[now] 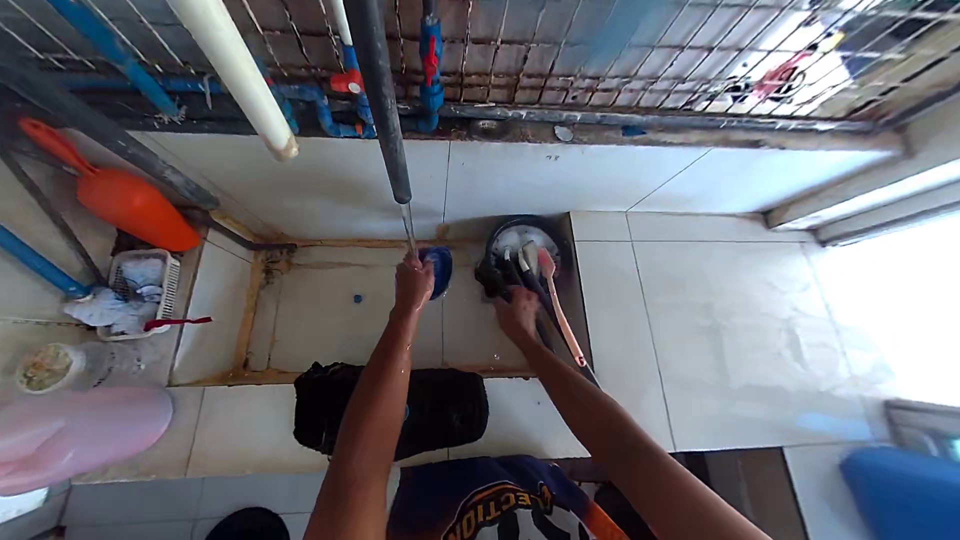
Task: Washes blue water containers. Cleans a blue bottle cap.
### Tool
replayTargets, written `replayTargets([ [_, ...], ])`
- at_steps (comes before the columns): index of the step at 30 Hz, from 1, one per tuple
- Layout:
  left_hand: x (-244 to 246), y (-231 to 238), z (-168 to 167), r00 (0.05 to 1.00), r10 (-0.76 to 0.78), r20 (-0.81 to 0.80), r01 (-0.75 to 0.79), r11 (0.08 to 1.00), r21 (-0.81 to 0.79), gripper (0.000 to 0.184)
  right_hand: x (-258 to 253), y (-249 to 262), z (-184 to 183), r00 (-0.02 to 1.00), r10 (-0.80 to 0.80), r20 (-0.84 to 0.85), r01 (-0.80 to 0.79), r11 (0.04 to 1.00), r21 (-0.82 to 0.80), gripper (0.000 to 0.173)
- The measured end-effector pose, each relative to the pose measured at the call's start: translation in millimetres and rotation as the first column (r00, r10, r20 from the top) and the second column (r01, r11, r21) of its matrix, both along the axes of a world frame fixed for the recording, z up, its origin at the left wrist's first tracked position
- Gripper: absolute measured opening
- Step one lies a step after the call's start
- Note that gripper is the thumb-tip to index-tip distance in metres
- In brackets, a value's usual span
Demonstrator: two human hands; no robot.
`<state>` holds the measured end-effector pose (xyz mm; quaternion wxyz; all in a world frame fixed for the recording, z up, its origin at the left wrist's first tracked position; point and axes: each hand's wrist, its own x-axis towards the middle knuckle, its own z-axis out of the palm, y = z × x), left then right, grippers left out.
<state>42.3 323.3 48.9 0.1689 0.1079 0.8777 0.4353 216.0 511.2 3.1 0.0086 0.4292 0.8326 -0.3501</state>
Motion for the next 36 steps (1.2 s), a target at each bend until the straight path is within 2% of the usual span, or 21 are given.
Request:
replayTargets([
  [1,1,2,10,0.987,-0.119,-0.106,0.093,0.97,-0.226,0.038,20,24,-13,0.991,-0.079,0.106,0.065,0.99,0.129,0.069],
  [2,3,5,18,0.969,-0.198,-0.15,0.131,0.921,-0.368,0.038,39,50,-28,0.968,-0.148,0.203,0.103,0.971,0.218,0.077],
  [3,3,6,22,0.958,-0.23,-0.171,0.135,0.888,-0.439,0.037,53,72,-40,0.941,-0.198,0.274,0.125,0.957,0.262,0.079],
  [5,0,6,23,0.968,-0.179,-0.175,0.082,0.888,-0.453,0.037,70,98,-45,0.905,-0.206,0.372,0.131,0.967,0.217,0.072],
  [7,-1,2,15,0.987,-0.057,-0.149,0.005,0.945,-0.328,0.036,78,113,-43,0.895,-0.172,0.411,0.117,0.981,0.155,0.06],
  [9,-3,-5,-10,0.996,0.051,-0.07,-0.054,0.998,-0.043,0.033,82,120,-40,0.893,-0.185,0.409,0.114,0.975,0.192,0.05],
  [11,2,-15,-36,0.994,0.062,0.095,-0.087,0.954,0.286,0.041,84,124,-34,0.899,-0.266,0.348,0.171,0.944,0.282,0.046],
  [12,7,-19,-42,0.984,0.047,0.171,-0.11,0.919,0.378,0.046,83,123,-27,0.902,-0.293,0.317,0.196,0.932,0.305,0.045],
  [14,21,-24,-49,0.97,0.061,0.233,-0.16,0.888,0.431,0.049,85,114,-10,0.922,-0.288,0.258,0.211,0.934,0.289,0.043],
  [15,26,-26,-52,0.977,0.088,0.196,-0.165,0.892,0.421,0.05,87,107,1,0.946,-0.249,0.207,0.195,0.949,0.249,0.043],
  [17,32,-27,-55,0.992,0.129,0.013,-0.126,0.936,0.329,0.039,88,77,26,0.988,-0.136,0.074,0.125,0.982,0.141,0.044],
  [19,33,-24,-51,0.986,0.069,-0.154,-0.04,0.981,0.187,0.026,85,33,52,1.0,-0.01,-0.016,0.011,0.999,0.052,0.045],
  [20,32,-22,-48,0.977,0.024,-0.211,0.001,0.993,0.12,0.022,83,8,63,0.997,0.074,-0.04,-0.072,0.997,0.035,0.045],
  [22,28,-19,-43,0.953,-0.06,-0.296,0.062,0.998,-0.002,0.026,77,-40,75,0.962,0.254,-0.097,-0.25,0.967,0.047,0.041],
  [24,24,-21,-39,0.936,-0.081,-0.341,0.074,0.997,-0.033,0.022,72,-69,67,0.934,0.344,-0.098,-0.337,0.938,0.079,0.043],
  [26,21,-30,-37,0.926,-0.066,-0.372,0.079,0.997,0.022,0.028,72,-72,48,0.953,0.293,-0.078,-0.288,0.955,0.075,0.044],
  [28,20,-39,-40,0.917,-0.075,-0.393,0.108,0.992,0.064,0.029,72,-79,46,0.968,0.235,-0.086,-0.233,0.972,0.031,0.045],
  [31,21,-46,-47,0.903,-0.033,-0.428,0.095,0.988,0.124,0.016,73,-118,49,0.936,0.268,-0.229,-0.266,0.963,0.043,0.043],
  [34,23,-54,-52,0.901,-0.026,-0.433,0.134,0.966,0.222,0.015,71,-119,30,0.968,0.145,-0.206,-0.15,0.989,-0.006,0.041],
  [36,24,-64,-55,0.915,-0.044,-0.402,0.162,0.95,0.267,0.014,71,-116,37,0.97,0.107,-0.217,-0.112,0.994,-0.01,0.042],
])
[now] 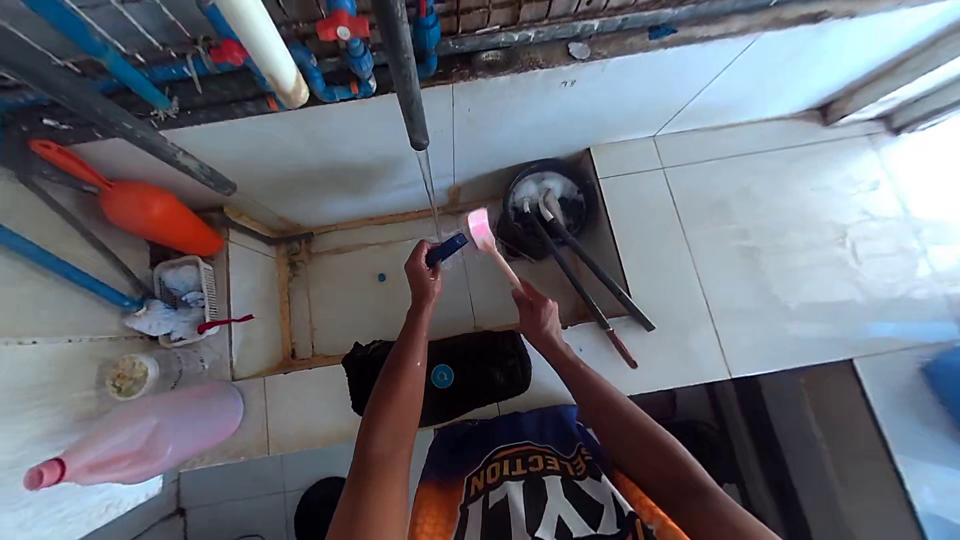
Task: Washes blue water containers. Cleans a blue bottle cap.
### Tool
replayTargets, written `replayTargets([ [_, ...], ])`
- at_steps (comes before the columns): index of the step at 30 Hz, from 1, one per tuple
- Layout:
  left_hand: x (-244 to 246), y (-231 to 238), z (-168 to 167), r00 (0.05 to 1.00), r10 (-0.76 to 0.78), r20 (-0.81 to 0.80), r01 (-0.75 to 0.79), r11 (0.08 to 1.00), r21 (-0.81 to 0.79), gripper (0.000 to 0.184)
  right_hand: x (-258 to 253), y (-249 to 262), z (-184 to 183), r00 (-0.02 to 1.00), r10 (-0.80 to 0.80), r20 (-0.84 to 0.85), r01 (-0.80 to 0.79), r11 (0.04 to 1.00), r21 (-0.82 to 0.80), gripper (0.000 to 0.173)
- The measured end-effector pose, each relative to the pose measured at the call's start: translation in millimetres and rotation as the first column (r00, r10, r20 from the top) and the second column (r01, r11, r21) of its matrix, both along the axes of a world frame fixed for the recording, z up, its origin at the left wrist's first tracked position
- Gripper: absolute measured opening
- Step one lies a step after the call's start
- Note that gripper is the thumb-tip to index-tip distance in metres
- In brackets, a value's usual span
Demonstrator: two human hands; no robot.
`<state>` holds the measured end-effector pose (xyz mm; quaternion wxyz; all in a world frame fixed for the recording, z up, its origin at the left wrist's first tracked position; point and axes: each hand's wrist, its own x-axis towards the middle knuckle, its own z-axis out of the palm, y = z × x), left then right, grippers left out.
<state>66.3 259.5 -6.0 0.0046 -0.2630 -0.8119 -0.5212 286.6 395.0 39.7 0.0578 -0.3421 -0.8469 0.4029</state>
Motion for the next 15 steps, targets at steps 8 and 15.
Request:
replayTargets([
  [8,10,-19,6,0.874,-0.277,0.399,0.076,0.889,0.451,0.013,-20,14,-20,0.994,-0.109,0.03,0.113,0.96,-0.257,0.04],
  [15,7,-24,23,0.844,-0.353,0.404,0.274,0.931,0.241,0.039,-105,-8,14,0.972,-0.116,-0.207,0.061,0.966,-0.253,0.028],
])
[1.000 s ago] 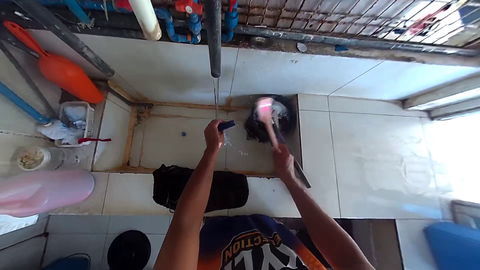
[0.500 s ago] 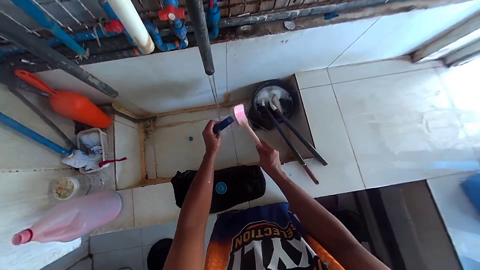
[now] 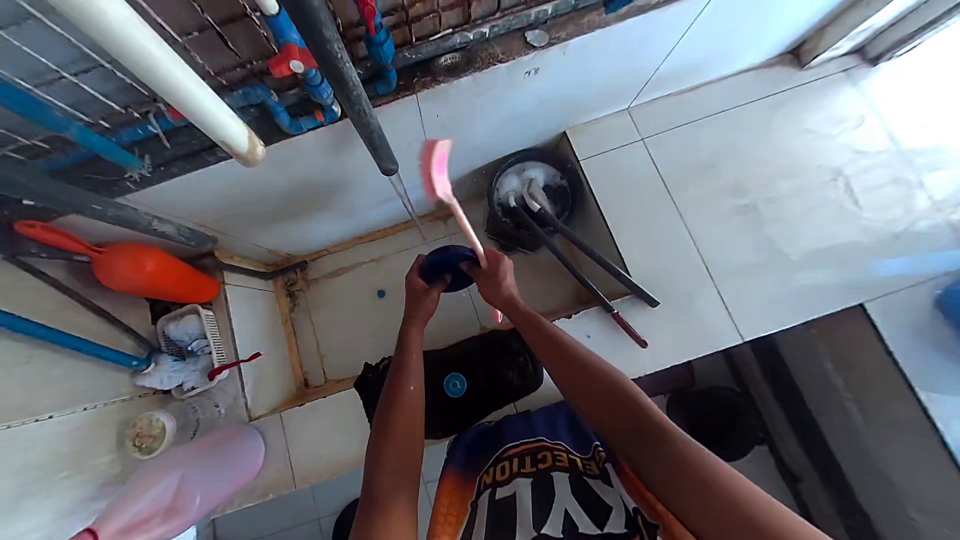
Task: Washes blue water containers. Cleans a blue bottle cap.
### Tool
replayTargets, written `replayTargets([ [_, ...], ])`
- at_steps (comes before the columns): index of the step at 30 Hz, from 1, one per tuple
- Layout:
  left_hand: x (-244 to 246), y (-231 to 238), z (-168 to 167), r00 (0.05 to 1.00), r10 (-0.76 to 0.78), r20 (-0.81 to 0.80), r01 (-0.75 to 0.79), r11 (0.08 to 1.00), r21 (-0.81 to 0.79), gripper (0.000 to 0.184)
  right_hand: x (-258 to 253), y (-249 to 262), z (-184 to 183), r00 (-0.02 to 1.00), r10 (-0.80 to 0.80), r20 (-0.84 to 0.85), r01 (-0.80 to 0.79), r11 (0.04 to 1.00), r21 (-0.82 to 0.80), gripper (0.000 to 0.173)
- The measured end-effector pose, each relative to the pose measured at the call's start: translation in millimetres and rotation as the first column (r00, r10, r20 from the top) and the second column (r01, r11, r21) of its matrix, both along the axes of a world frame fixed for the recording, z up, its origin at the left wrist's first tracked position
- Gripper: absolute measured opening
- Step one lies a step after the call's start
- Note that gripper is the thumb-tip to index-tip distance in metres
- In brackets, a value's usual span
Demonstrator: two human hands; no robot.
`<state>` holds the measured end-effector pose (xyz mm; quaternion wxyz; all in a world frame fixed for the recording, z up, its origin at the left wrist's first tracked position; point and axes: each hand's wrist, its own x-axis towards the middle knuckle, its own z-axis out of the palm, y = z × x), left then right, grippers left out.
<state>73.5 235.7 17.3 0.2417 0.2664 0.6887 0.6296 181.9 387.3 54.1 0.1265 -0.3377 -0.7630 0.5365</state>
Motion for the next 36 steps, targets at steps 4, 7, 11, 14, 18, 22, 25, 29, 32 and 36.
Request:
replayTargets([
  [4,-21,-1,34,0.872,-0.114,-0.475,-0.051,0.946,-0.319,0.041,-12,-11,5,0.985,0.168,-0.03,-0.149,0.934,0.325,0.015],
  [7,-25,5,40,0.818,-0.208,-0.537,-0.095,0.871,-0.483,0.018,-3,-10,7,0.983,0.184,-0.015,-0.172,0.942,0.287,0.047],
  [11,-38,11,15,0.861,-0.082,-0.502,-0.206,0.847,-0.49,0.023,28,-6,16,0.998,0.057,0.025,-0.062,0.942,0.329,0.042],
  [14,-45,29,6,0.872,0.037,-0.489,-0.333,0.777,-0.535,0.03,55,-13,11,0.984,0.133,0.115,-0.166,0.915,0.368,0.039],
  [18,-29,30,6,0.873,0.045,-0.486,-0.326,0.796,-0.51,0.026,66,13,-11,0.971,-0.004,0.238,-0.077,0.94,0.333,0.041],
  [22,-27,30,-2,0.859,0.103,-0.502,-0.352,0.831,-0.431,0.028,77,1,-5,0.98,0.139,0.139,-0.182,0.909,0.375,0.04],
  [25,-25,24,-4,0.834,0.074,-0.546,-0.309,0.884,-0.351,0.019,78,5,-23,0.982,0.119,0.147,-0.166,0.915,0.367,0.038],
  [29,-20,6,-25,0.859,0.179,-0.479,-0.318,0.921,-0.227,0.016,79,24,-17,0.969,0.009,0.245,-0.077,0.96,0.271,0.041],
  [32,-23,18,-27,0.894,0.277,-0.352,-0.363,0.908,-0.207,0.03,79,0,-14,0.992,0.061,0.113,-0.096,0.937,0.336,0.038],
  [36,-17,29,-17,0.873,0.359,-0.331,-0.421,0.897,-0.138,0.031,75,4,-32,0.976,-0.056,0.209,-0.003,0.963,0.271,0.04],
])
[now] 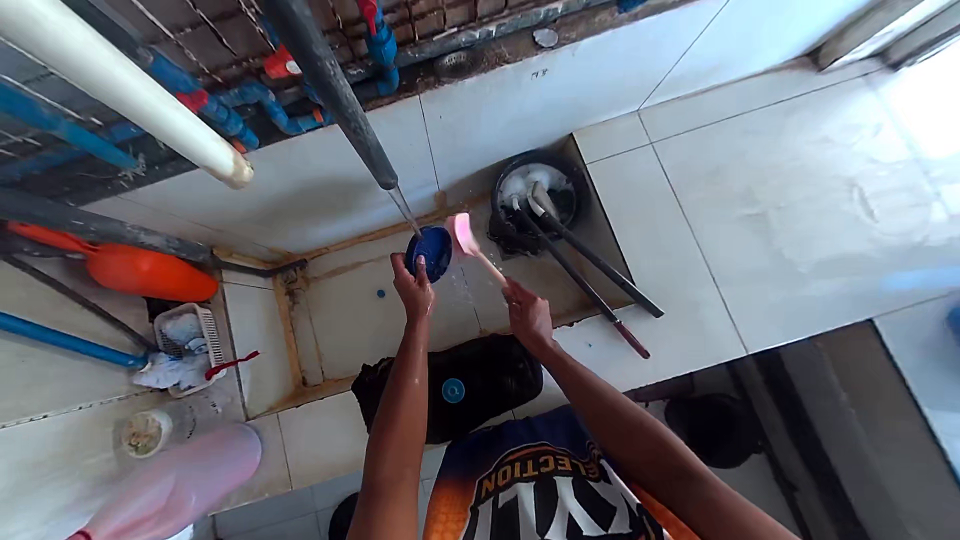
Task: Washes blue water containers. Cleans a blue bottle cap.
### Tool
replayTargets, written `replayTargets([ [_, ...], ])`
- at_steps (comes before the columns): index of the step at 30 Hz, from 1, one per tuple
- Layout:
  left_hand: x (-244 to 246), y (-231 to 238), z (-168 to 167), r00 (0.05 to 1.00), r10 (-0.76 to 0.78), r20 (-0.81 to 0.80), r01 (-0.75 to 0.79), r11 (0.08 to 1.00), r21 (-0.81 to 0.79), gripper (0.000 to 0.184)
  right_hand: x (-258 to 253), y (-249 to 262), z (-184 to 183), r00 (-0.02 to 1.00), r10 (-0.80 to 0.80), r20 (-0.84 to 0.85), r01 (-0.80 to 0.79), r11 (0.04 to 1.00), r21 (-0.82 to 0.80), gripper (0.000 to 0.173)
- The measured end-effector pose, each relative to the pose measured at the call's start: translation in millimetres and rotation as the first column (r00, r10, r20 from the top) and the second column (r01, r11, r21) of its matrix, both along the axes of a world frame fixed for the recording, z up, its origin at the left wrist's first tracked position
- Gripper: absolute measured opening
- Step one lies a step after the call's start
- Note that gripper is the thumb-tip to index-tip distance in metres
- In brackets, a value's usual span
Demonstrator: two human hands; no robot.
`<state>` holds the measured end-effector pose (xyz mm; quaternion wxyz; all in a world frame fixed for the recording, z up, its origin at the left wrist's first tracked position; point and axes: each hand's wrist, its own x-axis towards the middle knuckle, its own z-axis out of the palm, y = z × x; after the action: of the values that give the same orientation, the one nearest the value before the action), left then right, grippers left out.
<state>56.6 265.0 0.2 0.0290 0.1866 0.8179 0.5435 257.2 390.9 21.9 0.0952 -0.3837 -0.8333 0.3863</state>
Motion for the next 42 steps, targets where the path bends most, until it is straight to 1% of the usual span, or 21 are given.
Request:
replayTargets([
  [2,-1,2,-3,0.994,-0.053,0.092,0.046,0.996,0.077,0.04,-1,-7,10,0.997,-0.038,-0.061,0.037,0.999,-0.026,0.041],
  [4,-3,14,-10,0.947,-0.127,0.295,0.024,0.945,0.328,0.048,-5,-25,19,0.992,0.008,-0.123,-0.018,0.996,-0.084,0.041],
  [7,0,25,11,0.797,-0.207,0.568,-0.19,0.805,0.562,0.047,-5,-49,21,0.988,0.102,-0.112,-0.124,0.968,-0.217,0.042],
  [9,-2,31,18,0.724,-0.255,0.641,-0.325,0.693,0.644,0.065,2,-50,29,0.986,0.137,-0.093,-0.156,0.955,-0.251,0.043],
  [10,0,30,16,0.71,-0.255,0.657,-0.354,0.677,0.646,0.067,7,-48,34,0.988,0.147,-0.051,-0.156,0.956,-0.249,0.043],
  [12,3,33,11,0.769,-0.037,0.638,-0.388,0.766,0.513,0.058,10,-33,46,0.981,0.168,0.093,-0.149,0.971,-0.185,0.042],
  [13,8,32,8,0.823,0.114,0.556,-0.393,0.821,0.413,0.053,11,-25,51,0.97,0.167,0.175,-0.145,0.98,-0.136,0.042],
  [14,15,30,4,0.881,0.235,0.411,-0.378,0.871,0.312,0.047,13,-18,54,0.958,0.155,0.239,-0.137,0.986,-0.093,0.042],
  [15,24,28,3,0.93,0.271,0.248,-0.329,0.914,0.237,0.044,12,-13,54,0.955,0.133,0.264,-0.118,0.99,-0.074,0.041],
  [17,31,41,3,0.97,0.238,0.054,-0.244,0.947,0.209,0.041,2,-10,48,0.986,0.08,0.143,-0.062,0.99,-0.124,0.04],
  [20,20,58,13,0.984,0.176,0.029,-0.178,0.966,0.186,0.037,-6,-22,27,0.987,0.02,-0.161,-0.067,0.953,-0.295,0.039],
  [24,-18,55,48,0.987,0.131,-0.087,-0.133,0.991,-0.01,0.038,-2,-1,49,0.975,0.215,-0.06,-0.218,0.975,-0.046,0.04],
  [27,-39,54,73,0.995,0.042,-0.095,-0.059,0.981,-0.184,0.041,2,11,56,0.956,0.289,-0.049,-0.291,0.957,-0.023,0.039],
  [29,-47,54,78,0.988,-0.054,-0.142,0.014,0.962,-0.272,0.041,10,23,61,0.941,0.329,0.079,-0.331,0.944,0.008,0.039],
  [32,-44,44,74,0.953,-0.195,-0.234,0.045,0.85,-0.524,0.038,15,51,67,0.863,0.373,0.341,-0.443,0.883,0.156,0.04],
  [34,-36,49,75,0.934,-0.267,-0.237,0.044,0.745,-0.666,0.036,9,66,59,0.869,0.34,0.36,-0.463,0.816,0.346,0.042],
  [35,-32,53,78,0.94,-0.293,-0.172,0.076,0.675,-0.734,0.035,5,70,51,0.888,0.321,0.329,-0.447,0.769,0.457,0.044],
  [37,-33,58,83,0.939,-0.337,-0.073,0.136,0.554,-0.821,0.036,-1,73,38,0.902,0.319,0.29,-0.429,0.72,0.544,0.048],
  [39,-43,63,93,0.927,-0.365,-0.091,0.137,0.554,-0.821,0.038,-4,73,38,0.879,0.35,0.325,-0.463,0.792,0.398,0.044],
  [41,-47,58,89,0.918,-0.34,-0.204,0.081,0.664,-0.744,0.039,-3,60,39,0.868,0.416,0.272,-0.439,0.898,0.029,0.037],
  [42,-48,55,81,0.912,-0.307,-0.273,0.04,0.728,-0.684,0.039,-2,51,37,0.879,0.432,0.202,-0.402,0.899,-0.172,0.036],
])
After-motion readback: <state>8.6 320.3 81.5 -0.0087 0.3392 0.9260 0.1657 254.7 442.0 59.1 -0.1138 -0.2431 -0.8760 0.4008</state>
